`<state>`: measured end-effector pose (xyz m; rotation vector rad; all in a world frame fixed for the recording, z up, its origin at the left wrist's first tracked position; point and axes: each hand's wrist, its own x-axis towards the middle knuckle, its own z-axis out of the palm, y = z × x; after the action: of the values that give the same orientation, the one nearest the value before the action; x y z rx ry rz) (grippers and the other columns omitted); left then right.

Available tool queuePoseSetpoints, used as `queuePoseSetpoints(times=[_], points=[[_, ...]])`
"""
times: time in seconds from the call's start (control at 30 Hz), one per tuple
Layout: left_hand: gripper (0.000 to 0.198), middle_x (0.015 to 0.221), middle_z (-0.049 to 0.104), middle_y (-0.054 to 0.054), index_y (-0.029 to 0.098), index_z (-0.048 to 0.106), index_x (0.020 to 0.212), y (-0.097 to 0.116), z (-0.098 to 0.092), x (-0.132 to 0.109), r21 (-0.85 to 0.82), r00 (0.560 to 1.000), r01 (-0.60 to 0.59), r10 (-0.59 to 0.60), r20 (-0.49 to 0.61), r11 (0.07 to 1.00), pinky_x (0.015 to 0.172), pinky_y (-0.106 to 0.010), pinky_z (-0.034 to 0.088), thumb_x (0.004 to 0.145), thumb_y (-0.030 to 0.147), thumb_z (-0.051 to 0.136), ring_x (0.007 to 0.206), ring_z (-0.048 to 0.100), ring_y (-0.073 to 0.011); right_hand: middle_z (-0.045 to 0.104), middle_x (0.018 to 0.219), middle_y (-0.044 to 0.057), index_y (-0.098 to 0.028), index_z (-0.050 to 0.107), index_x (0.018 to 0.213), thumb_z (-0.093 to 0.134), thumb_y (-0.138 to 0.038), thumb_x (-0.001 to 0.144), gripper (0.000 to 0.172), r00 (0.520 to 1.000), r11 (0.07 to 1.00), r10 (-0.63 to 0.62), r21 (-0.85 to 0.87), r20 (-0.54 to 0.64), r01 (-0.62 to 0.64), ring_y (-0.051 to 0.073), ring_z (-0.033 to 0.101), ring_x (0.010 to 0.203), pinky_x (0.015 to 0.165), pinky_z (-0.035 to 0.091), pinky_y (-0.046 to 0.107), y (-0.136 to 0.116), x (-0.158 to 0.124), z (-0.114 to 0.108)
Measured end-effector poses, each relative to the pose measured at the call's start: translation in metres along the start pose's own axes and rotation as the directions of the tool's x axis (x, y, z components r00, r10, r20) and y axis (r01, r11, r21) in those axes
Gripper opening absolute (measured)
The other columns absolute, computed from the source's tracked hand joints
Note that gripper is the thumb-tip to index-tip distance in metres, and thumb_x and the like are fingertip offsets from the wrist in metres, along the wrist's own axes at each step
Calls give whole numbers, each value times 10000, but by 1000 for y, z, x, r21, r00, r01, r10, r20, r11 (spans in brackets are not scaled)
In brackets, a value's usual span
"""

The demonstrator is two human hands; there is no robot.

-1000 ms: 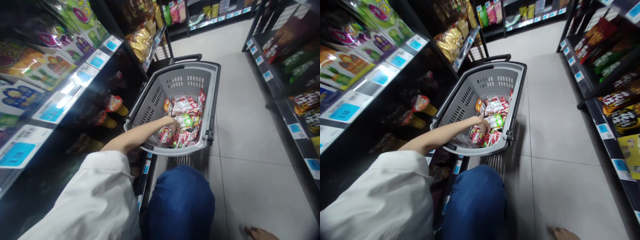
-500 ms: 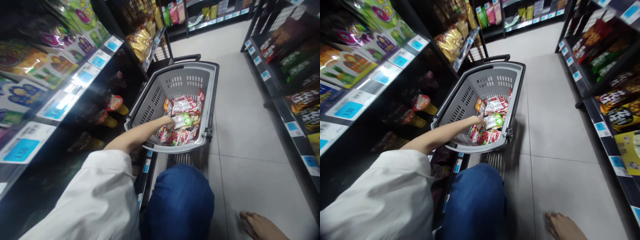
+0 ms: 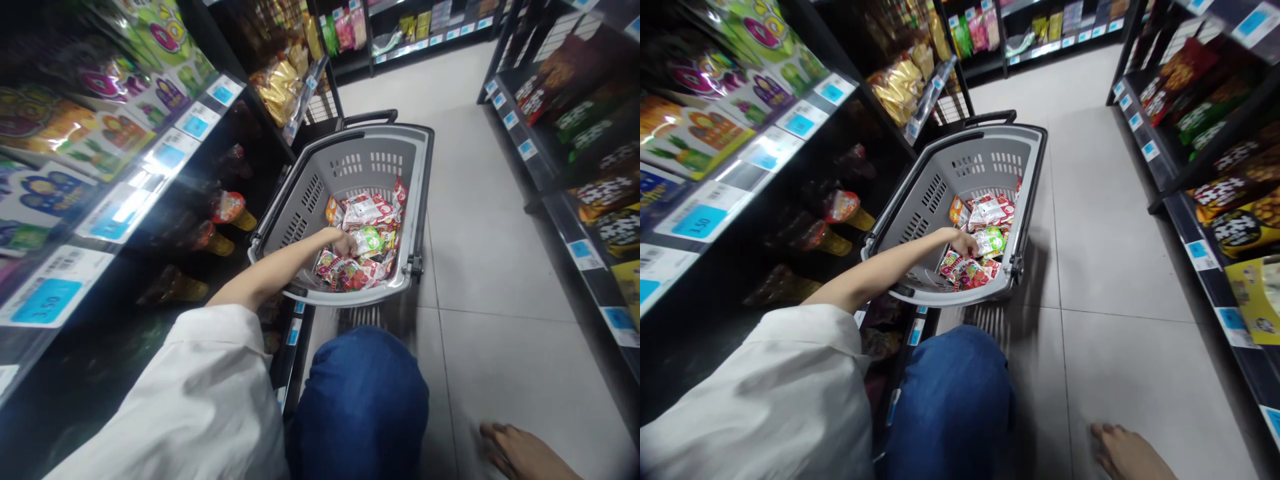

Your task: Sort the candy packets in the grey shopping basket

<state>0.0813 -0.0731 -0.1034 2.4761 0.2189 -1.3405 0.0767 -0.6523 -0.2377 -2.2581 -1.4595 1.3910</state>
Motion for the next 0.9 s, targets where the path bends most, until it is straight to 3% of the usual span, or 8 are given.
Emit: queuePoseSetpoints(times=[0.1, 0.2, 0.4, 0.5, 0.67, 0.9], points=[[445, 849, 703, -21, 183, 726, 1113, 11, -4, -5, -14, 998, -64, 64, -10, 998, 801, -264, 491, 711, 374, 736, 801, 584, -171, 754, 1087, 164, -212, 757, 1142, 488, -219, 852, 396, 1000, 1000, -9, -5, 16, 9, 347, 715, 1063, 951, 545, 454, 4, 2, 4], [450, 1023, 715, -58, 154, 687, 1171, 19, -4, -4, -10, 991, -122, 122, -54, 992, 874, -266, 469, 769, 358, 689, 933, 595, -192, 748, 1115, 165, -209, 748, 1162, 476, -215, 862, 404, 1000, 1000, -23, -3, 16, 24, 343, 713, 1070, 953, 543, 449, 6, 2, 8], [402, 1041, 717, -74, 119, 651, 1171, 19, 0, 4, -3, 964, -229, 227, -140, 973, 864, -263, 471, 841, 345, 606, 945, 617, -190, 747, 1103, 170, -193, 730, 1176, 494, -200, 863, 393, 998, 999, -26, -25, 57, 28, 340, 713, 1073, 943, 543, 430, 5, 2, 6], [468, 1064, 719, -73, 137, 647, 1203, 16, 0, 6, -24, 962, -234, 228, -148, 972, 858, -267, 481, 805, 383, 655, 948, 629, -194, 748, 1090, 168, -193, 736, 1145, 509, -197, 866, 360, 997, 999, -23, -47, 71, 26, 341, 719, 1052, 918, 552, 423, 4, 4, 2], [756, 1163, 687, -94, 177, 604, 1342, 6, -4, 2, -97, 984, -160, 150, -100, 982, 835, -317, 515, 641, 397, 781, 900, 639, -211, 735, 1143, 183, -175, 719, 1224, 468, -163, 887, 420, 995, 995, -27, -88, 100, 36, 358, 703, 1078, 948, 543, 471, 1, 5, 0], [892, 1130, 686, -88, 185, 524, 1432, -4, -8, -5, -207, 991, -133, 128, -36, 969, 766, -316, 534, 556, 221, 686, 895, 636, -216, 723, 1165, 194, -152, 705, 1265, 417, -143, 904, 462, 989, 987, -14, -158, 145, 37, 360, 693, 1090, 957, 543, 498, 1, 6, 3]])
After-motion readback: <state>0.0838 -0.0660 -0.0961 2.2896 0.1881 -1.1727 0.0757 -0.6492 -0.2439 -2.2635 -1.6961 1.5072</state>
